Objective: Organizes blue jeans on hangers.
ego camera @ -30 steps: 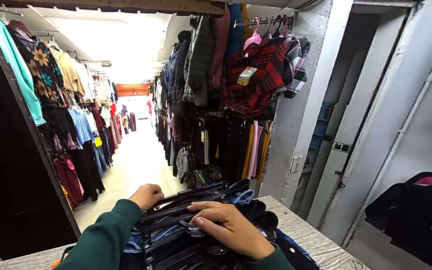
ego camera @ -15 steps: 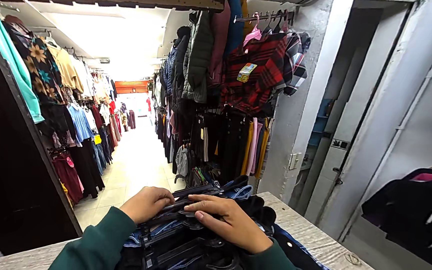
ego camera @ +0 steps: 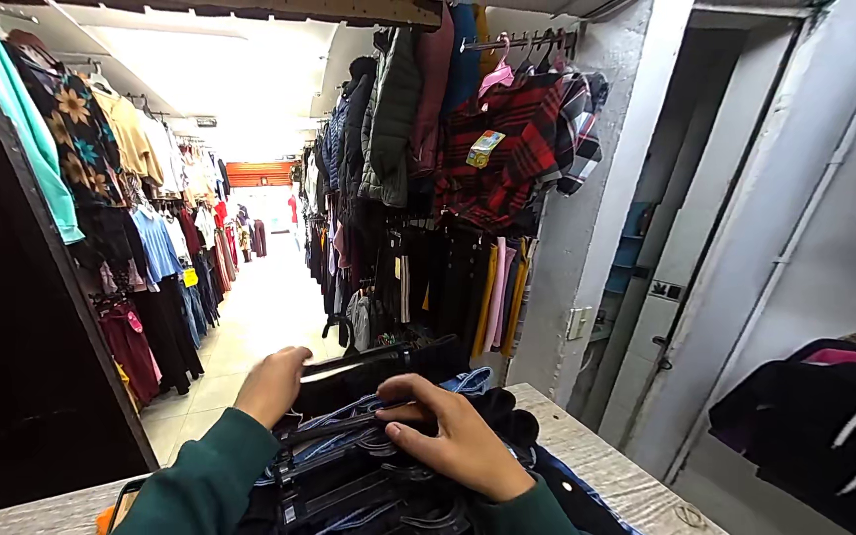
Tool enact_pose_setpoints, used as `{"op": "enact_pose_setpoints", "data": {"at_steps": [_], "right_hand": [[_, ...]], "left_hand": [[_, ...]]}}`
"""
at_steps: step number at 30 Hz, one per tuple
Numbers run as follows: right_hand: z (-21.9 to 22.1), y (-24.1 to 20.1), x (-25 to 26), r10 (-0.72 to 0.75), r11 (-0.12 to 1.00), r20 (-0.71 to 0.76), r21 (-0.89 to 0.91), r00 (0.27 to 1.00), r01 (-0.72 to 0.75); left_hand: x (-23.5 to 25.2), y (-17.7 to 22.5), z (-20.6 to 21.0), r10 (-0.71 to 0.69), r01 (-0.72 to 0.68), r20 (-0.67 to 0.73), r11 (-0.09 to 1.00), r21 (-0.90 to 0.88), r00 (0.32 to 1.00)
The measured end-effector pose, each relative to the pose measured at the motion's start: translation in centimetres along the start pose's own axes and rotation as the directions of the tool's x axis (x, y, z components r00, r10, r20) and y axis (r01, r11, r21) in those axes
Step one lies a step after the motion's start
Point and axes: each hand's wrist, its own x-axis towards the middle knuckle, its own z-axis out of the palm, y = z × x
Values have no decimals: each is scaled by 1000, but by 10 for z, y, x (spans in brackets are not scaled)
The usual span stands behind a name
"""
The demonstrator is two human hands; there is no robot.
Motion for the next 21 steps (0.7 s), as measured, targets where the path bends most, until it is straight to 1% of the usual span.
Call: {"op": "enact_pose_setpoints", "data": {"at_steps": [1, 2, 3, 4, 5, 6, 7, 8, 9, 10, 12, 14, 16, 17, 19, 21], "right_hand": [[0, 2, 0, -12, 1000, 3, -15, 1000, 12], [-1, 3, 0, -26, 999, 3, -31, 1000, 26], [-2, 4, 1, -36, 998, 3, -44, 999, 36], [-3, 5, 1, -39, 998, 1, -57, 999, 39], [-3, 6, 1, -39, 997, -3, -73, 999, 38], [-3, 7, 0, -40, 995, -6, -92, 999, 39], [-3, 8, 0, -44, 992, -11, -116, 999, 42], [-3, 8, 0, -46, 990, -17, -135, 999, 43], [-2, 8, 0, -46, 989, -27, -145, 999, 42], [-2, 9, 1, -44, 988, -40, -151, 998, 37], [-1, 7, 0, -9, 989, -79, -146, 997, -3], [-1, 7, 0, 28, 988, -115, -146, 993, -45], [-2, 7, 1, 35, 983, -102, -175, 994, -53], [-3, 7, 1, 25, 981, -65, -189, 998, -37], [-4, 7, 0, 2, 981, 15, -194, 1000, 0], [-4, 7, -1, -4, 982, 34, -187, 999, 10]], "left_hand": [[4, -5, 1, -26, 30, -89, 999, 39, 996], [5, -8, -1, -30, 34, -131, 999, 29, 991], [3, -8, -5, 3, -4, -127, 1000, -9, 992], [-3, -3, -10, 65, -69, -72, 995, -68, 995], [-12, 6, -16, 133, -125, 47, 981, -149, 990], [-22, 16, -21, 204, -158, 194, 961, -229, 959], [-29, 26, -23, 259, -168, 335, 946, -278, 906], [-34, 32, -24, 292, -174, 423, 939, -296, 857], [-37, 36, -23, 292, -168, 462, 942, -291, 837], [-38, 38, -22, 283, -164, 463, 945, -282, 840], [-37, 36, -19, 265, -154, 416, 947, -281, 870], [-32, 30, -15, 215, -96, 375, 946, -311, 902], [-27, 27, -11, 172, -52, 345, 942, -331, 922], [-24, 26, -9, 153, -48, 320, 948, -314, 935], [-16, 24, -7, 83, -38, 236, 981, -192, 968], [-4, 14, -2, -19, 18, 49, 1000, 24, 999]]}}
